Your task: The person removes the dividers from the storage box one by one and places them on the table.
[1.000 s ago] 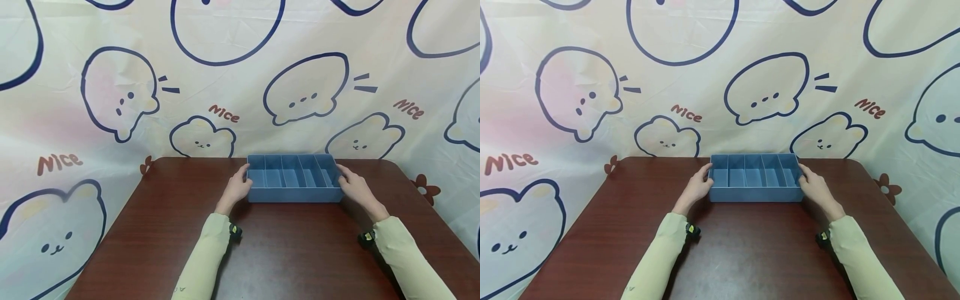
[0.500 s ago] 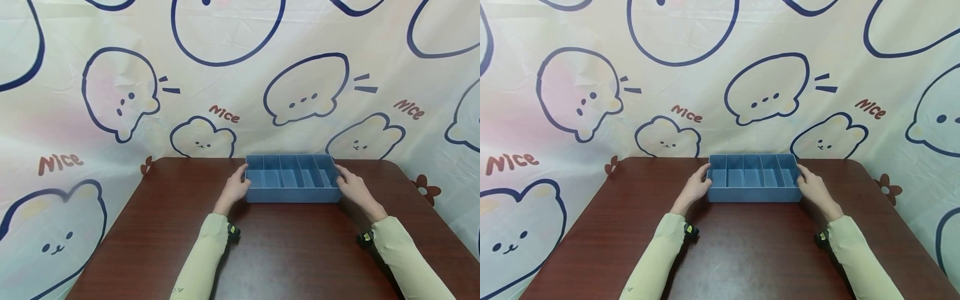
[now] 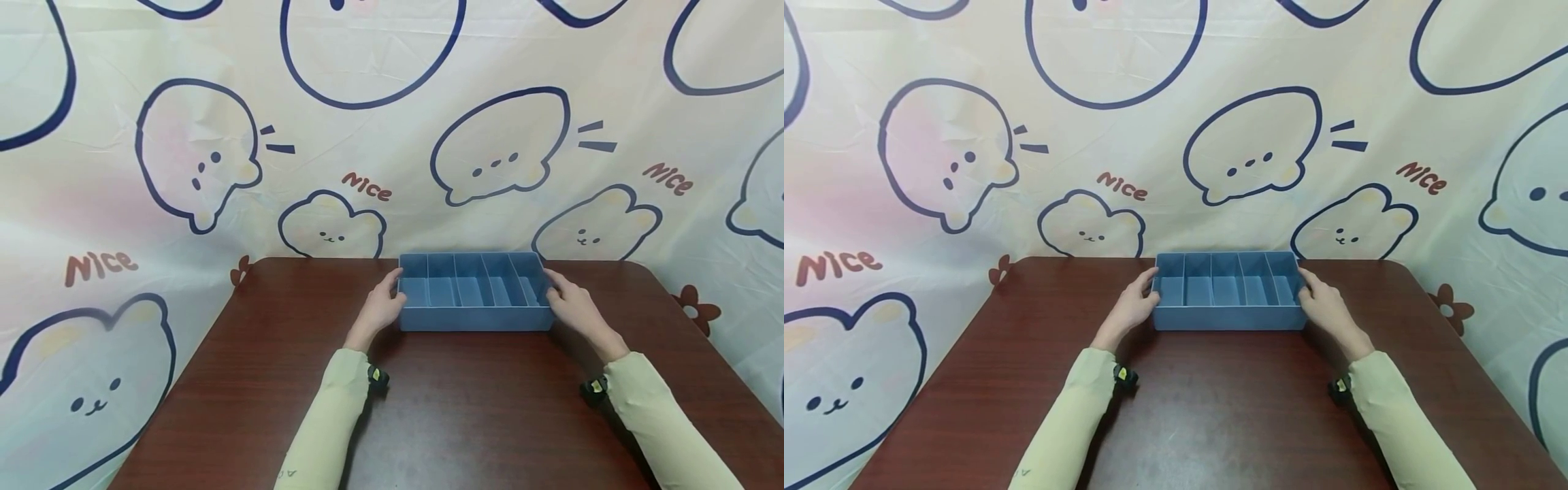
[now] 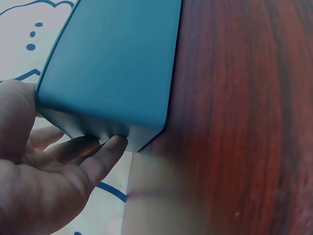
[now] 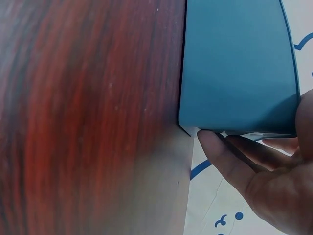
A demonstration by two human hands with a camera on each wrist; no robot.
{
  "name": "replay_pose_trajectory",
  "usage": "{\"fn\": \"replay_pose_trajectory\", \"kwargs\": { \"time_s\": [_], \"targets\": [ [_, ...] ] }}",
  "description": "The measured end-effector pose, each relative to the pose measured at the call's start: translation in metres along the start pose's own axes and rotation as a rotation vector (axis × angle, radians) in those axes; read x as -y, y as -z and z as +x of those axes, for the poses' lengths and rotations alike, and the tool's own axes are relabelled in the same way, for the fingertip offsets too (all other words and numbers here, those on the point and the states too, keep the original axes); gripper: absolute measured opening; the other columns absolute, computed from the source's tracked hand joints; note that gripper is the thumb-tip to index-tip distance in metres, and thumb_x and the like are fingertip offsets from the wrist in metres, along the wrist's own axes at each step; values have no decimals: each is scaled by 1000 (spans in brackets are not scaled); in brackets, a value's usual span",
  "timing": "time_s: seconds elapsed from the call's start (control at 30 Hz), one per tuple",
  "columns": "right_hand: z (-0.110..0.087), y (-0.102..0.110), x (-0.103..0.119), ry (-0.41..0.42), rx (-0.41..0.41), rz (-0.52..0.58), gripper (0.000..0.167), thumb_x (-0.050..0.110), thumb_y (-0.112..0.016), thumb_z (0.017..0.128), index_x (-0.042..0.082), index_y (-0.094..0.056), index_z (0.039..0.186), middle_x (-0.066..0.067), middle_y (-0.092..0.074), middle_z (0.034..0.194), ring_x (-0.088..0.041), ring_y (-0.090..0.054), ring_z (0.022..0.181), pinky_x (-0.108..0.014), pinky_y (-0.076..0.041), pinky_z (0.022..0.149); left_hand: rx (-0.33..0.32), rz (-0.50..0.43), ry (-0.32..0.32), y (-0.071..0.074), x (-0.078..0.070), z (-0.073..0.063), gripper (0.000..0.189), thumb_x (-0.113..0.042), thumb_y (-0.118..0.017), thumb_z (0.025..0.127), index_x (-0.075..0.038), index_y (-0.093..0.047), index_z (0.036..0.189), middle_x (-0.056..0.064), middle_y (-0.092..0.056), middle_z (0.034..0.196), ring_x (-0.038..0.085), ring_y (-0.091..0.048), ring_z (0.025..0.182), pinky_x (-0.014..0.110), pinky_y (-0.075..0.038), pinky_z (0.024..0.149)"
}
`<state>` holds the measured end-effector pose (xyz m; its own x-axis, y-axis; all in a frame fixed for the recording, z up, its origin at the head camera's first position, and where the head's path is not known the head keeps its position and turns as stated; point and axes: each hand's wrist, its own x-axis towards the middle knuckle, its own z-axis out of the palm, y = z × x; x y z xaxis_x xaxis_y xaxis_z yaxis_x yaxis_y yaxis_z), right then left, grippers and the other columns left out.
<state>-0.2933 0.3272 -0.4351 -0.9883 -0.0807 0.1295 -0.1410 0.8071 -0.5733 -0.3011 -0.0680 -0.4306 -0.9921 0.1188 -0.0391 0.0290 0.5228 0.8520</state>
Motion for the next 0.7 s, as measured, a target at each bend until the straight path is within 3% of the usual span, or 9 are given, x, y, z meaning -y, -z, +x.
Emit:
{"fn": "replay_pose_trajectory", "kwargs": {
  "time_s": [0.23,0.47,0.7],
  "targets": [
    [0,-2,3,-2,-7,-7,55,18,-31,101,7,-26,154,-16,-56,92,-22,-47,64,-39,-43,74,30,-40,23,5,2,-1,62,-24,-52,96,-32,-30,153,4,-33,160,30,-36,145,57,-35,113],
    [1,-2,7,-4,-10,-27,56,18,-33,100,7,-28,154,-20,-56,108,-19,-47,63,-33,-40,66,32,-45,17,7,4,2,63,-22,-54,95,-29,-31,153,6,-34,160,31,-38,144,53,-38,112],
    [1,-5,9,-1,-7,-16,56,15,-34,99,6,-28,153,-19,-56,95,-19,-47,61,-33,-40,63,15,-24,19,8,6,2,65,-18,-50,93,-29,-31,153,5,-33,160,31,-38,144,54,-36,113]
  ]
}}
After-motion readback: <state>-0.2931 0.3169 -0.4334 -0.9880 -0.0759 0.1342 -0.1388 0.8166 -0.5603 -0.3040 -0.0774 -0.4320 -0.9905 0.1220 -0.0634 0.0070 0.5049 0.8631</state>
